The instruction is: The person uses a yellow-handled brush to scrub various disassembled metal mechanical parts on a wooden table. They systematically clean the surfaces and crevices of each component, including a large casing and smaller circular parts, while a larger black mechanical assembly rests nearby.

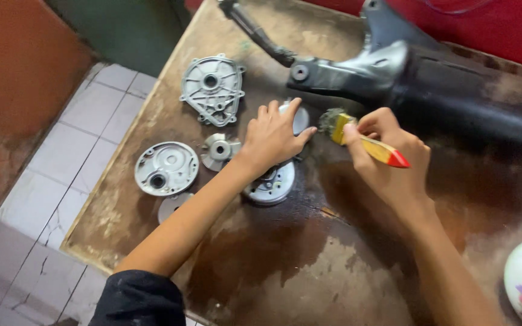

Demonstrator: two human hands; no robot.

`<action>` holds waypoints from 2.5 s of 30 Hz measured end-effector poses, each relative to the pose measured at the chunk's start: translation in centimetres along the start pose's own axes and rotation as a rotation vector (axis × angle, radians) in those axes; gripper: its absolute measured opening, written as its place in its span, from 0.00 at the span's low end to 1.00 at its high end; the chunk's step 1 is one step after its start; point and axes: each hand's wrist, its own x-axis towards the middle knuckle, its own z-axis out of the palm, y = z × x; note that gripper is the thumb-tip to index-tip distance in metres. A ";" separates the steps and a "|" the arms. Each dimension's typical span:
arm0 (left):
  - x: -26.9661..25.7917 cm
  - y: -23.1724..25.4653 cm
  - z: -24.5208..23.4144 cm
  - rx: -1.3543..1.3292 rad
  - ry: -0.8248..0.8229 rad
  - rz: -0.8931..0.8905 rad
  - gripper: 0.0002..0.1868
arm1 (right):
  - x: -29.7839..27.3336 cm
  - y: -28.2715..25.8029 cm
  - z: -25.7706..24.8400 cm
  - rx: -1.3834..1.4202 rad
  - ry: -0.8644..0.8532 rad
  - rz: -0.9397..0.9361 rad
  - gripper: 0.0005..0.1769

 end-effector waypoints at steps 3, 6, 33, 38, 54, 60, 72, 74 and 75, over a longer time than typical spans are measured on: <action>0.9 1.7 0.5 0.094 -0.078 0.000 0.43 | -0.5 0.6 -0.8 -0.030 -0.058 0.036 0.13; 1.4 2.3 1.1 0.104 -0.117 0.023 0.40 | -1.2 1.0 -2.0 -0.014 -0.039 0.008 0.12; -2.5 22.8 12.0 -1.974 -0.734 -0.305 0.31 | -18.7 16.9 -25.4 -0.285 0.145 0.671 0.09; -1.1 20.9 11.2 -1.919 -0.657 -0.304 0.33 | -14.0 11.5 -21.3 0.122 0.374 0.442 0.11; 0.1 16.9 12.5 -1.870 -0.371 -0.217 0.32 | -9.9 12.0 -5.5 0.411 0.210 0.142 0.11; 0.7 16.6 12.9 -1.993 -0.337 -0.233 0.30 | -9.7 11.3 -5.2 0.470 0.313 -0.025 0.10; 1.1 16.4 13.7 -1.992 -0.342 -0.247 0.32 | -15.0 17.8 -2.0 0.626 0.371 0.021 0.09; 0.9 16.1 13.5 -1.999 -0.325 -0.283 0.32 | -14.9 17.0 -1.9 0.633 0.391 0.049 0.08; 1.0 16.0 13.4 -2.004 -0.317 -0.313 0.33 | -14.7 16.6 -1.8 0.637 0.418 0.077 0.08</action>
